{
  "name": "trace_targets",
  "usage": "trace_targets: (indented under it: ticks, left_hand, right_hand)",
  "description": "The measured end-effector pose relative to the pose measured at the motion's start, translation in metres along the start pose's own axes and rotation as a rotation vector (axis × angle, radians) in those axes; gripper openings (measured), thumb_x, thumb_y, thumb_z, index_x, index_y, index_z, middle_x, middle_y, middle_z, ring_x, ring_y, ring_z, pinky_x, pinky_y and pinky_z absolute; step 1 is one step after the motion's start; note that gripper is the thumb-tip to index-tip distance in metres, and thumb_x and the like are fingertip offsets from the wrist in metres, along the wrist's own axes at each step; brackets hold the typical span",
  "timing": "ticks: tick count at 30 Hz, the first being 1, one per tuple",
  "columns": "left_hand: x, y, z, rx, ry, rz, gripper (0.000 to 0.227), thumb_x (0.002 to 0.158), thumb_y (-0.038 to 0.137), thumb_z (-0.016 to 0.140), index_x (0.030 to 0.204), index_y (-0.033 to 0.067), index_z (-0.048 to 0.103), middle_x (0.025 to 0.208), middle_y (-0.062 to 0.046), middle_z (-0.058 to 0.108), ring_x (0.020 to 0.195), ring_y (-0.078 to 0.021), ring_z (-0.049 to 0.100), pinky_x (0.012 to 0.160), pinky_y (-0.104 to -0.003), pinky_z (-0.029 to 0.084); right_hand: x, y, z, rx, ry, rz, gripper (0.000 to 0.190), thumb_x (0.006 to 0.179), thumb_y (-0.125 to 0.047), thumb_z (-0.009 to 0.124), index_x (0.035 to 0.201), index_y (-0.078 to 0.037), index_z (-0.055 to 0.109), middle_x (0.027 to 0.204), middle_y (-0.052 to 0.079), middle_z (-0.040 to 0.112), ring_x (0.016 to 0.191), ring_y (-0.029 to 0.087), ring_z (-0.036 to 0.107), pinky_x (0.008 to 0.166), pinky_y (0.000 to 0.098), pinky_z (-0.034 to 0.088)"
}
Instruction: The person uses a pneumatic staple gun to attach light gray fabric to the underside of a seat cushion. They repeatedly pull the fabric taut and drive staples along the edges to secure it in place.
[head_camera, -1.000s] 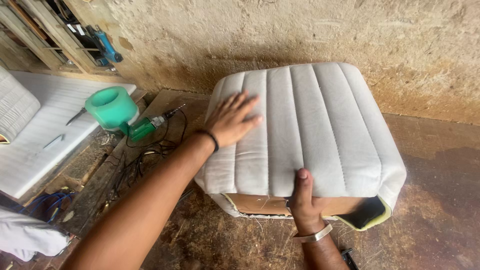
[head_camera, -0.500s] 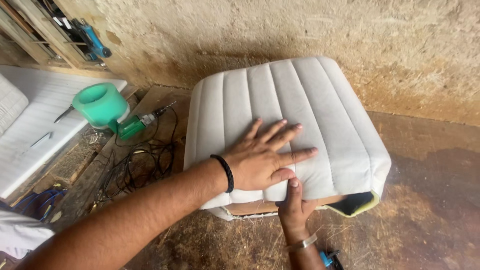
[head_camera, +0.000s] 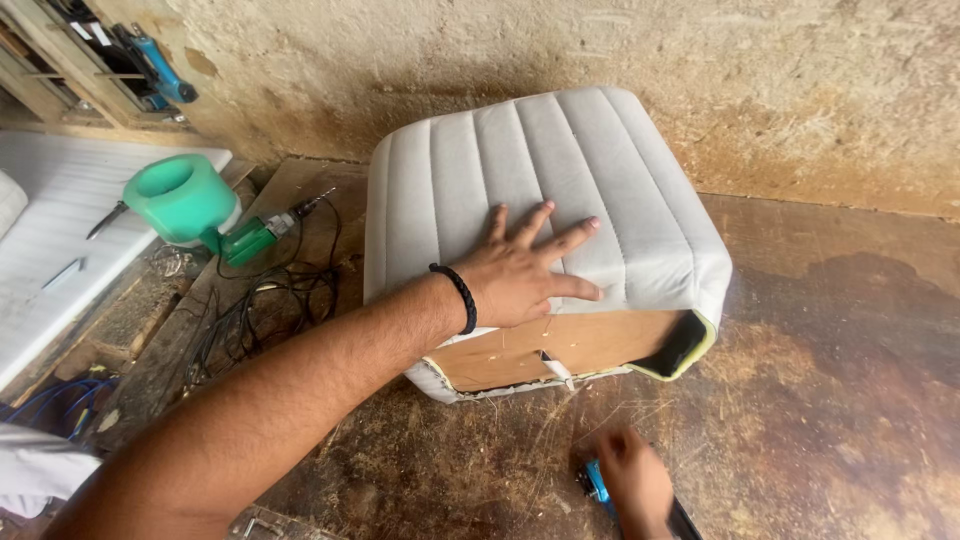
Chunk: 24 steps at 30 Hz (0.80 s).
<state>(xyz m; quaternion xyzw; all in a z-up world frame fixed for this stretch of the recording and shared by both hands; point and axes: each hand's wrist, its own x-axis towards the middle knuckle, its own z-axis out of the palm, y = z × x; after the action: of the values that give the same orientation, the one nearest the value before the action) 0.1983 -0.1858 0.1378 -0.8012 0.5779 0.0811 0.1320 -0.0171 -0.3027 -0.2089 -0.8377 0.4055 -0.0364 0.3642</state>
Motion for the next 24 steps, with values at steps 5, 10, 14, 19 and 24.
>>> trace_targets:
  ticks: [5, 10, 14, 19, 24]
  left_hand:
    - [0.001, 0.001, 0.001, -0.004, -0.018, -0.022, 0.056, 0.095, 0.035, 0.065, 0.143, 0.0575, 0.045, 0.169, 0.002, -0.013, 0.153, -0.0474, -0.008, 0.114, -0.082, 0.003]
    - [-0.002, 0.003, 0.004, 0.002, -0.017, -0.024, 0.056, 0.096, 0.033, 0.065, 0.143, 0.0568, 0.045, 0.17, 0.001, -0.013, 0.154, -0.0468, -0.007, 0.113, -0.082, 0.004]
    - [-0.001, 0.002, -0.001, 0.026, -0.011, -0.041, 0.059, 0.094, 0.034, 0.067, 0.143, 0.0571, 0.045, 0.17, 0.001, -0.012, 0.154, -0.0463, -0.006, 0.114, -0.081, 0.005]
    - [0.0, 0.004, 0.002, 0.031, 0.019, -0.035, 0.059, 0.092, 0.034, 0.07, 0.141, 0.0572, 0.047, 0.17, 0.001, -0.011, 0.154, -0.0465, -0.003, 0.115, -0.081, 0.006]
    - [0.0, 0.004, 0.002, 0.038, 0.01, -0.045, 0.063, 0.091, 0.032, 0.073, 0.142, 0.0575, 0.046, 0.17, 0.001, -0.01, 0.154, -0.0469, -0.002, 0.115, -0.081, 0.009]
  right_hand:
    - [-0.026, 0.121, 0.053, -0.244, -0.067, -0.094, 0.06, 0.071, -0.026, 0.079, 0.125, -0.014, 0.055, 0.111, 0.02, 0.069, 0.108, 0.037, 0.07, 0.093, 0.0457, 0.056]
    - [-0.018, 0.095, 0.035, -0.104, -0.184, 0.18, 0.068, 0.083, -0.017, 0.079, 0.137, -0.008, 0.039, 0.115, 0.023, 0.069, 0.111, 0.04, 0.068, 0.093, 0.0476, 0.055]
    - [-0.024, 0.016, -0.022, 0.37, -0.296, 0.328, 0.04, 0.086, -0.015, 0.078, 0.112, -0.002, 0.051, 0.092, 0.02, 0.072, 0.08, 0.032, 0.072, 0.068, 0.044, 0.058]
    - [-0.049, -0.067, -0.064, 0.541, 0.128, -0.457, 0.024, 0.075, -0.024, 0.079, 0.081, -0.002, 0.072, 0.061, 0.005, 0.073, 0.053, 0.015, 0.072, 0.051, 0.0292, 0.056]
    - [-0.034, -0.118, -0.073, 0.479, 0.11, -0.433, 0.021, 0.077, -0.023, 0.08, 0.081, -0.004, 0.072, 0.066, 0.006, 0.075, 0.057, 0.016, 0.073, 0.056, 0.0315, 0.059]
